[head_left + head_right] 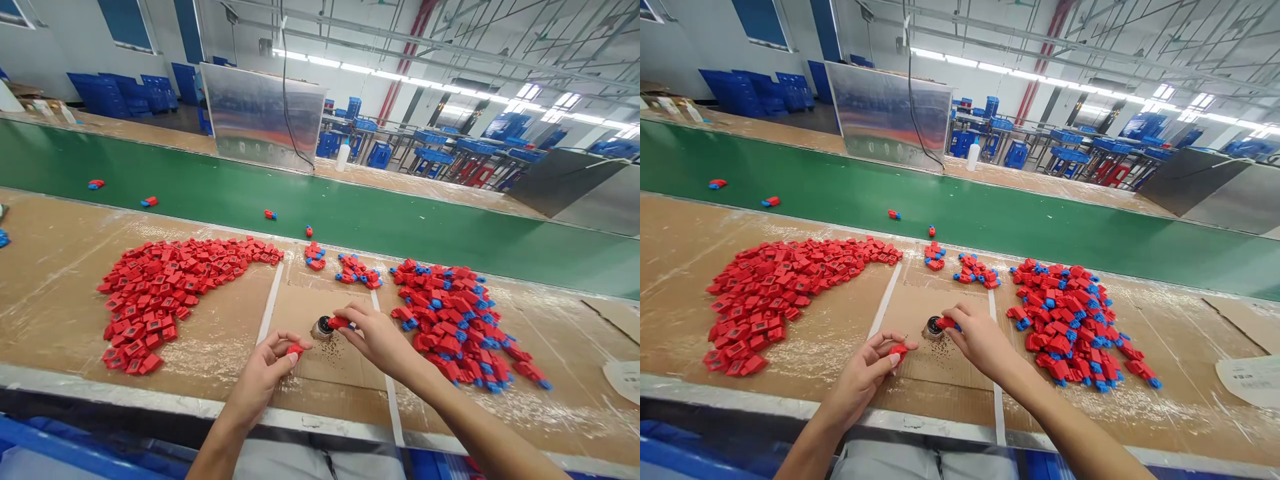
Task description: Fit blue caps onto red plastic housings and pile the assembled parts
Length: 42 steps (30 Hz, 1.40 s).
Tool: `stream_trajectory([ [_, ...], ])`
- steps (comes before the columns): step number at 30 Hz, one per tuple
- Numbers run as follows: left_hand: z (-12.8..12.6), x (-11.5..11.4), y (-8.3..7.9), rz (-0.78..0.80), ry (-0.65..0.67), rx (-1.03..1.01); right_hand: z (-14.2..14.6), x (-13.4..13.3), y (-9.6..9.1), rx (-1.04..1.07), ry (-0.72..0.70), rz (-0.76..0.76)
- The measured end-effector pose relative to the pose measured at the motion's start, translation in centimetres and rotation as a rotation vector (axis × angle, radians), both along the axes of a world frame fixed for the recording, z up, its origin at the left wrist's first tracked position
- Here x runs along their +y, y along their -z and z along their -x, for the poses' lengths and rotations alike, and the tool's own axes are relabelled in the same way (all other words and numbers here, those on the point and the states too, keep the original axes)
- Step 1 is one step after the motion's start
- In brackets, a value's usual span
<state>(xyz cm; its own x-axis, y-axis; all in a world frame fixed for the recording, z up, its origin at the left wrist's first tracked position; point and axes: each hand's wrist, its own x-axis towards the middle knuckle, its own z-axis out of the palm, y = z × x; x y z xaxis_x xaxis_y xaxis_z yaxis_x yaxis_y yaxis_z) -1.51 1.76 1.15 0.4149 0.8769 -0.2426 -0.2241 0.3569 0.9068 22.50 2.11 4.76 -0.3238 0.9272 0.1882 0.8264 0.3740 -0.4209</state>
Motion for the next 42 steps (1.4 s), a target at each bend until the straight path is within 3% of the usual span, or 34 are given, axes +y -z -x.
stream_trajectory([
  [11, -0.5, -0.1, 0.8, 0.043, 0.017, -0.081, 0.8, 0.4, -1.1, -0.191, -0.028, 0.041],
  [14, -1.3, -0.4, 1.2, 0.014, 0.046, -0.073, 0.8, 0.0, -1.6, -0.078, -0.022, 0.034],
  [17, -2.0, -0.7, 1.9, -0.019, 0.048, -0.062, 1.0, -1.5, -1.8, 0.184, 0.030, -0.003],
  [21, -2.6, -0.8, 2.7, 0.011, 0.050, -0.097, 1.8, -4.0, -1.1, 0.392, 0.082, 0.014],
  [27, -2.7, -0.8, 2.6, 0.003, 0.124, -0.096, 2.8, -5.0, 0.7, 0.417, 0.061, 0.074],
  [36, -2.8, -0.9, 2.6, -0.015, 0.135, -0.119, 3.3, -5.4, 1.3, 0.413, 0.062, 0.090],
  [42, -2.9, -0.8, 2.9, -0.114, 0.079, 0.067, 3.3, -5.9, 1.8, 0.392, 0.071, 0.082],
])
